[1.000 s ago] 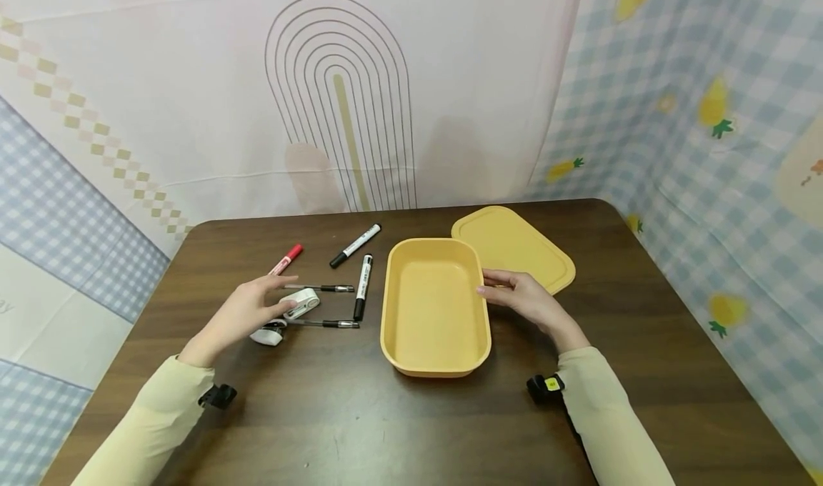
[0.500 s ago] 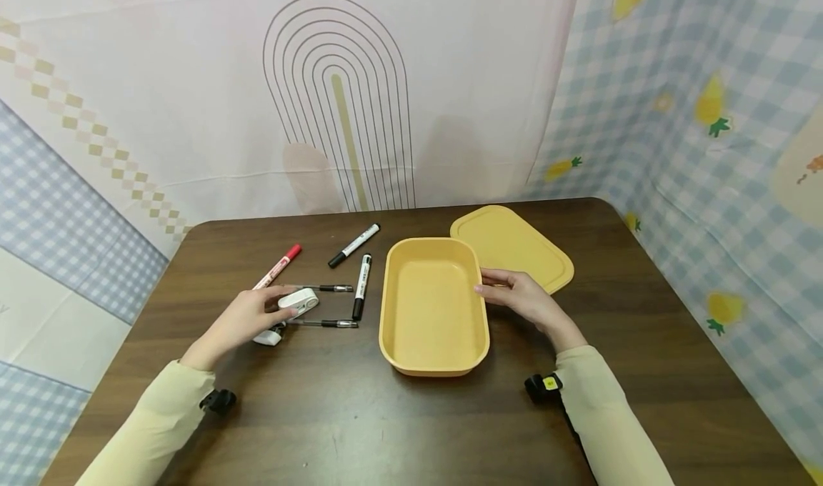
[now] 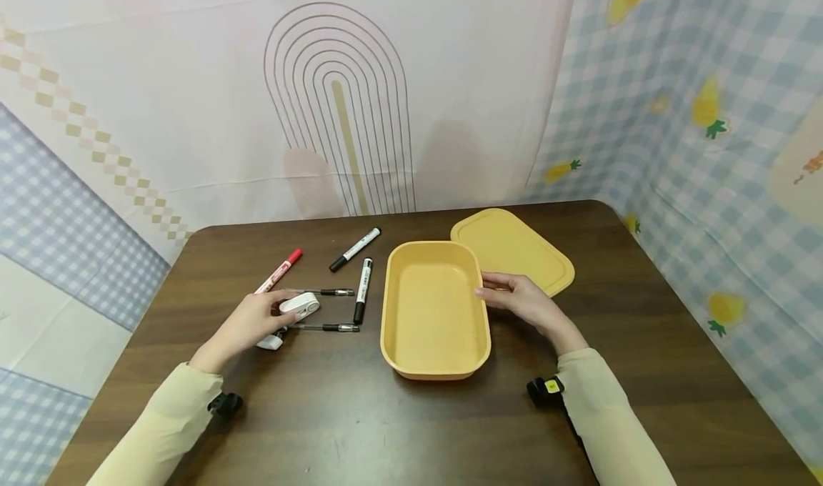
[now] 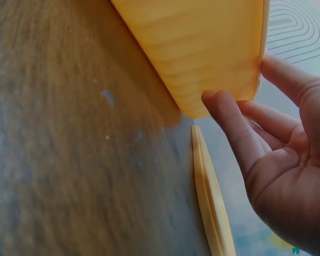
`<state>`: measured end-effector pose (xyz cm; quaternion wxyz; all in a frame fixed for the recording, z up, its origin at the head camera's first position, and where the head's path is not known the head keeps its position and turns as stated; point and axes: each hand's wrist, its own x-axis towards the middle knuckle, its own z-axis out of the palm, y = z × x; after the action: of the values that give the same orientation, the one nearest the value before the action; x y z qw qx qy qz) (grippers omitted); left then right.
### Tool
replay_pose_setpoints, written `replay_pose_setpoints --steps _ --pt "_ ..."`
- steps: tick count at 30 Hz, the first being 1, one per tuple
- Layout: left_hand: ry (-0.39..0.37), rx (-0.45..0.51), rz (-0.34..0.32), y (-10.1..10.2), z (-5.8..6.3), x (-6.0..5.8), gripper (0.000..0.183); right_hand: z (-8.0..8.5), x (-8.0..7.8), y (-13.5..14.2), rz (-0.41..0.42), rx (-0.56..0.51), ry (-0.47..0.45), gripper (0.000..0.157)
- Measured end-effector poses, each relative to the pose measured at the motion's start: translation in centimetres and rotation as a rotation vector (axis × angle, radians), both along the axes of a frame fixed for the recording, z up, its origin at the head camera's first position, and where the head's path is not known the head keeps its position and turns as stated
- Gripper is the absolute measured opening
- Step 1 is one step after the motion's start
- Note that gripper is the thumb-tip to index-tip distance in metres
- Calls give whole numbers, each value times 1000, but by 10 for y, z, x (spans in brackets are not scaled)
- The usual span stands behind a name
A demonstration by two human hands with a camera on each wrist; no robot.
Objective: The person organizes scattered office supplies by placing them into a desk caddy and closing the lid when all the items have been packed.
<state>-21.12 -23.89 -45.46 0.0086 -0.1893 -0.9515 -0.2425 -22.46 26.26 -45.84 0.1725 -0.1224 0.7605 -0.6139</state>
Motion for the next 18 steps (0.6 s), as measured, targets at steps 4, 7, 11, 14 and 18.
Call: replay_pose_setpoints --steps 4,7,11,14,18 --pt "20 -14 -1 2 0 -1 34 0 1 1 -3 -1 4 64" --pt "21 -20 -3 3 2 -1 31 0 1 1 -8 1 4 63" --pt "6 -26 -2 4 4 -1 28 -1 1 1 -21 18 2 64" --pt "-9 -19 -1 3 4 0 28 -1 1 1 -27 25 -2 65" --pt "-33 0 11 1 4 1 31 0 0 -1 -18 19 -1 64"
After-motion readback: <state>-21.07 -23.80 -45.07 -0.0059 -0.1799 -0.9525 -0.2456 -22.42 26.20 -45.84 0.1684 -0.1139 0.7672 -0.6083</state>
